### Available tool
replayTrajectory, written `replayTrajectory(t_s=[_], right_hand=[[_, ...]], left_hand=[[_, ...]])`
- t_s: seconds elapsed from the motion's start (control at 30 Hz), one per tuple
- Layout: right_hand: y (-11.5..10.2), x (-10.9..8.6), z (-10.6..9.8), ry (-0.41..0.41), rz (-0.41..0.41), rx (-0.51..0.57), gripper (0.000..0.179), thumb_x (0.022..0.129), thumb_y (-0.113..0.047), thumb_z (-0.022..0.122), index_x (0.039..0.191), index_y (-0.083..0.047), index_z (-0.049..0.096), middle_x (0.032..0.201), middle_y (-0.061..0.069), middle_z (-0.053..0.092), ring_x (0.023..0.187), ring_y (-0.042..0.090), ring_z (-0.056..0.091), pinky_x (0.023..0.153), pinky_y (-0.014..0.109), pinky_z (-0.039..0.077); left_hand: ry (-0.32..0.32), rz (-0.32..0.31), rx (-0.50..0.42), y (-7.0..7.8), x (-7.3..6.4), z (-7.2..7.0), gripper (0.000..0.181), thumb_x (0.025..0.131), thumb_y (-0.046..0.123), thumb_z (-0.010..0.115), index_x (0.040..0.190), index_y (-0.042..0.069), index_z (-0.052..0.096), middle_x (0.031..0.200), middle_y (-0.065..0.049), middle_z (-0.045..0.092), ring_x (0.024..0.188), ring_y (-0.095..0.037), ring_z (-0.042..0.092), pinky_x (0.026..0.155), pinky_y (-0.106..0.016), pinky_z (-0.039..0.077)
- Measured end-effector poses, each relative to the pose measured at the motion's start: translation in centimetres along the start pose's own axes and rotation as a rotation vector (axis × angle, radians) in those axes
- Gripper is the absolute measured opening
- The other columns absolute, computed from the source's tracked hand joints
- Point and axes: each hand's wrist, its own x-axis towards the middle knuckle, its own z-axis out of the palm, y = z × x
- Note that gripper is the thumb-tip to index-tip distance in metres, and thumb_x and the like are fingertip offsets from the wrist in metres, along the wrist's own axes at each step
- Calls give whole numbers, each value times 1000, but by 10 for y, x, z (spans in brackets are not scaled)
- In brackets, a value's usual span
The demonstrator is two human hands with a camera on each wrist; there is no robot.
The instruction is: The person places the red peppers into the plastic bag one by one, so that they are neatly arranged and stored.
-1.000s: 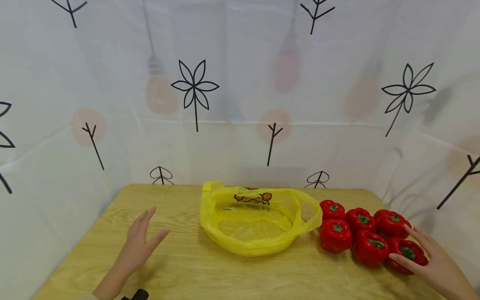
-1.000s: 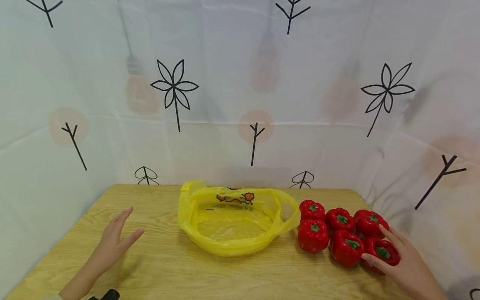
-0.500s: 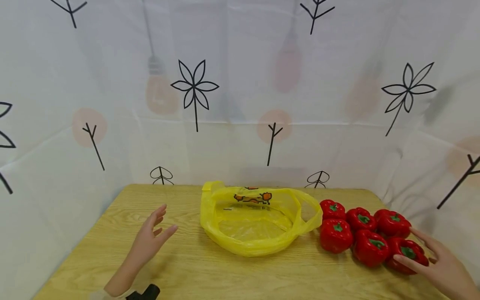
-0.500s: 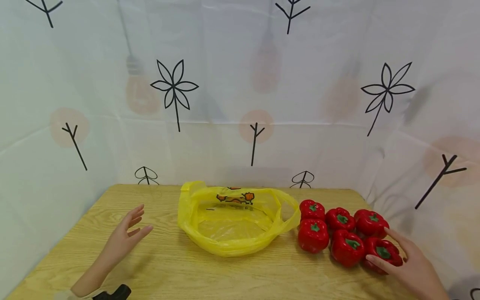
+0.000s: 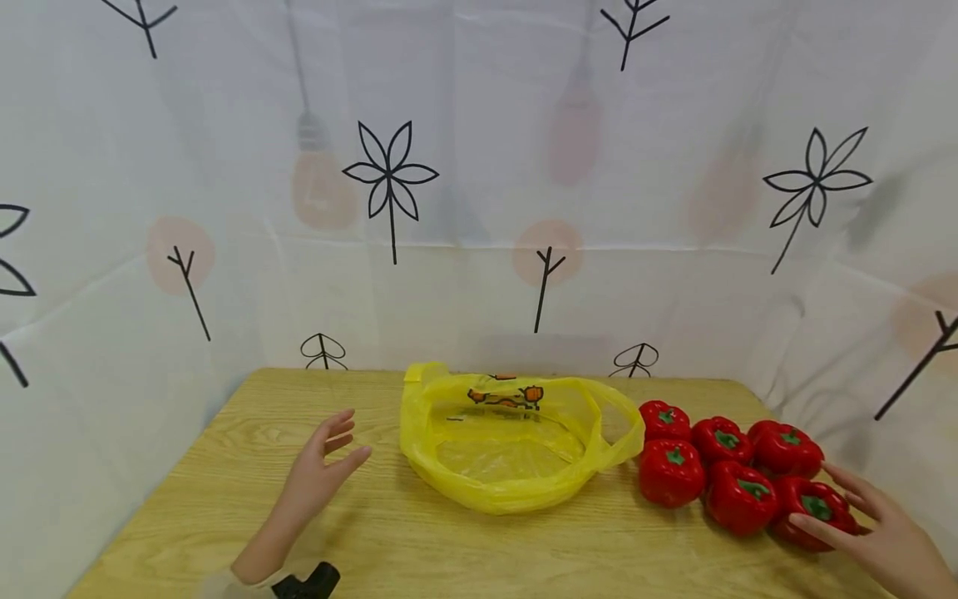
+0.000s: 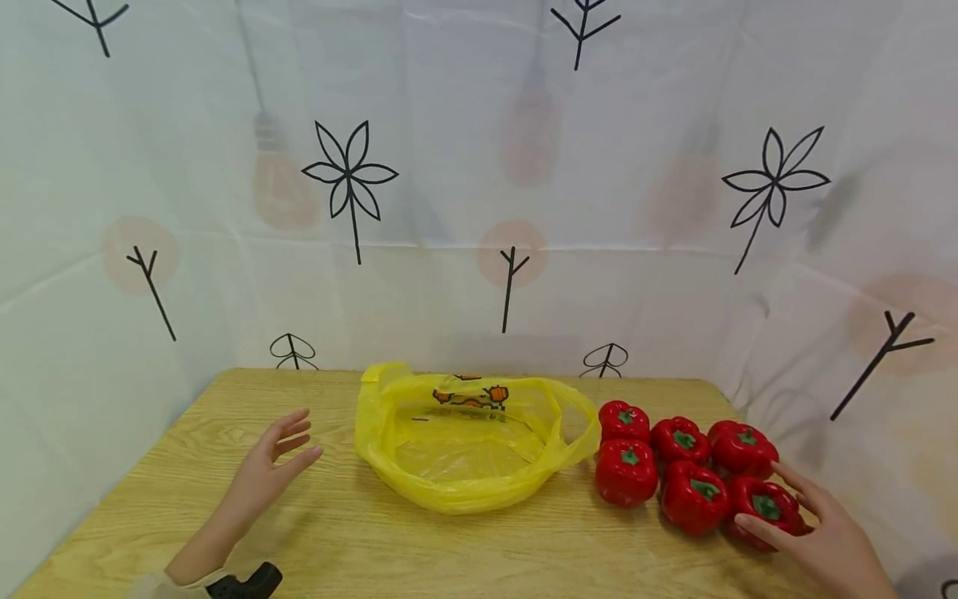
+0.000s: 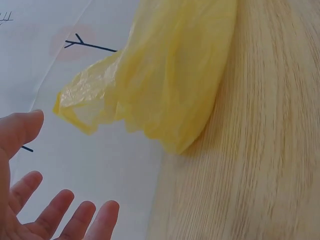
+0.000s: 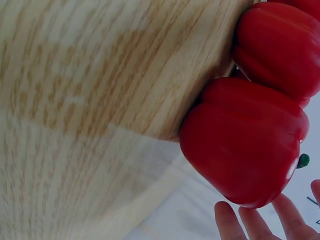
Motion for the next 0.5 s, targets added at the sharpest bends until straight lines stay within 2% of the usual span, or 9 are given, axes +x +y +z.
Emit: replayTrajectory(t_s=[0.27,0.5], right_hand=[[-5,-5,2,-1,58,45,114,77,-58,65,144,7,0,139,41,7,120,59,15,83,67,37],[4,0,3,15,29,34,107,82,-53,63,143,9,1,141,39,6,119,60,18,83,69,34]], left_hand=[[11,-18,-11,4,5,12,59,86,27,68,137,14,42,133,-16,45,119,-35,45,87,-47,48],[13,-31,-15,3,9,22,58,85,29,69,135,14,44,131,-16,47,118,-34,48,87,-44,49]])
